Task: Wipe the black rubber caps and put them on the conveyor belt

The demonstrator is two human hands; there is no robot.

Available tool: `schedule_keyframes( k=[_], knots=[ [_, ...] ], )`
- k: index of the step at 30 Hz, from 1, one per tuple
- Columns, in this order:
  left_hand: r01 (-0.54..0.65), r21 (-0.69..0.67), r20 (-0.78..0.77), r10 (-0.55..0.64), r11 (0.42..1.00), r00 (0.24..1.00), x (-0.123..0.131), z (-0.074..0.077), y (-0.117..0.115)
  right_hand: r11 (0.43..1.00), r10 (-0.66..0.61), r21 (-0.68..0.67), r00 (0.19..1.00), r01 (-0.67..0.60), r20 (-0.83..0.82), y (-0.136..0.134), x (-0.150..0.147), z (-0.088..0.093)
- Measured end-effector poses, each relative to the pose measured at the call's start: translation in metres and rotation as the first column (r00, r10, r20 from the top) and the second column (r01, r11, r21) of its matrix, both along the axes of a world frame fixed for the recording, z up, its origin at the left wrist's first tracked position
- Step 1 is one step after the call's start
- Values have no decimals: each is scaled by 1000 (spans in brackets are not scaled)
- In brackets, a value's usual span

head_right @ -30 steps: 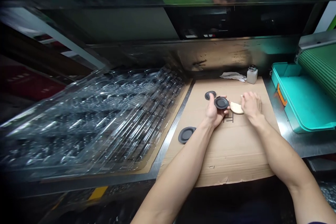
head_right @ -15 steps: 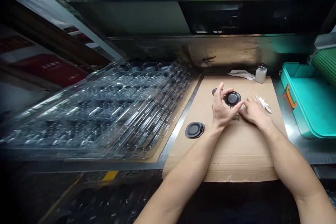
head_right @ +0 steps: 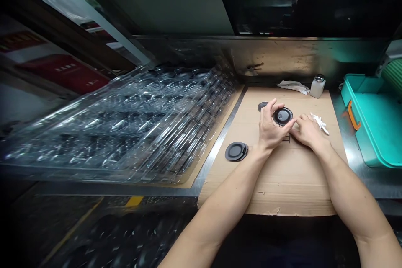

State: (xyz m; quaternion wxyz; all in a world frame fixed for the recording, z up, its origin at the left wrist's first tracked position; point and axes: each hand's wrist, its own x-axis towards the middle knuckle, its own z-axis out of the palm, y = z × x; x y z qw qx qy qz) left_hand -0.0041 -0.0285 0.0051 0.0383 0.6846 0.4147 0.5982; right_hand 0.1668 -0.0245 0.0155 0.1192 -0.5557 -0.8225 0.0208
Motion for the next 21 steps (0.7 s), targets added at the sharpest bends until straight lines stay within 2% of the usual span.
schedule_keyframes(
  k=[5,7,8,9,11,12,14,16,18,19,21],
  knots=[
    [10,-7,-18,-10,1000,1000,1,3,-2,1000,-4,-5,1000,4,3,1,0,-1],
    [-30,-96,-35,27,995,999,-2,2,0,1000,0,-14,1000,0,4,1,0,0],
    [-78,-195,-68,66,978,995,-4,1,2,1000,7,-13,1000,-7,1,1,1,0],
    [-145,-317,-131,108,937,985,-7,-1,4,1000,15,-11,1000,-15,-2,1,1,-1],
    [-305,-516,-313,156,800,937,-12,-4,10,1000,22,-11,1000,-22,-8,2,2,-2],
    [-372,-551,-399,155,747,904,-14,-6,12,1000,15,-16,1000,-16,-10,2,2,-2],
    [-442,-539,-508,141,717,850,-16,-8,16,1000,-7,-30,1000,6,-15,2,2,-3],
    [-460,-520,-545,135,720,828,-16,-6,16,999,-17,-38,1000,16,-23,2,2,-3],
    [-457,-550,-547,112,699,830,-17,-3,12,999,-12,-36,999,11,-32,2,2,-3],
    [-434,-572,-536,83,696,840,-18,-1,8,999,-12,-33,999,11,-37,2,2,-3],
    [-326,-607,-502,-31,725,864,-22,1,-4,1000,-12,-29,999,11,-47,2,2,-3]
  ],
)
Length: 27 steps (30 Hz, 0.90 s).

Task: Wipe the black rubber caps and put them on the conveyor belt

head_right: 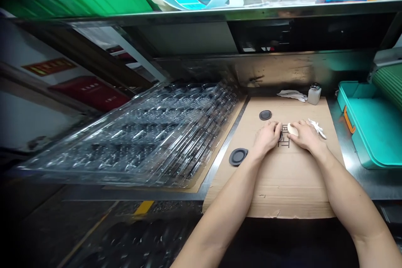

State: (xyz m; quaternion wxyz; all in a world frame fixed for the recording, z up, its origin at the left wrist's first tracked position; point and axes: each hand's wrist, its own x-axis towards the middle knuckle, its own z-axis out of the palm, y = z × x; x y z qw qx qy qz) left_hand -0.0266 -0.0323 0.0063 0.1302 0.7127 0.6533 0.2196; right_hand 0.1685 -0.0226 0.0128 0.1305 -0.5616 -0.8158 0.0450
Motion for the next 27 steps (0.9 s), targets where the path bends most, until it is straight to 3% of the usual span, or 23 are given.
schedule_keyframes(
  k=[3,6,8,12,16,19,23,25,27],
  knots=[
    [250,-25,24,-249,968,968,-10,-2,-18,1000,-1,-6,1000,1,-9,-1,-1,1],
    [341,-42,-6,-341,939,940,-24,-2,-18,1000,-4,-27,1000,3,-15,-2,-5,2],
    [311,-8,-22,-311,950,950,-37,2,-1,999,-4,-37,1000,3,-24,-3,-7,2],
    [169,47,-97,-164,985,982,-67,18,63,997,-7,-71,998,3,-54,-3,-9,2],
    [156,-102,-123,-168,983,978,-79,21,117,995,-6,-100,998,-1,-70,-2,-11,0],
    [159,-153,-124,-179,975,976,-75,14,133,995,-8,-102,998,1,-65,-2,-13,1],
    [204,-184,-149,-232,962,961,-75,10,133,994,-7,-111,998,-1,-69,-5,-17,4],
    [161,-191,-248,-206,968,947,-78,18,140,991,0,-130,997,-10,-76,-5,-19,1],
    [106,-153,-402,-159,983,902,-68,38,157,991,-10,-135,995,-3,-95,-2,-21,-4]
  ],
)
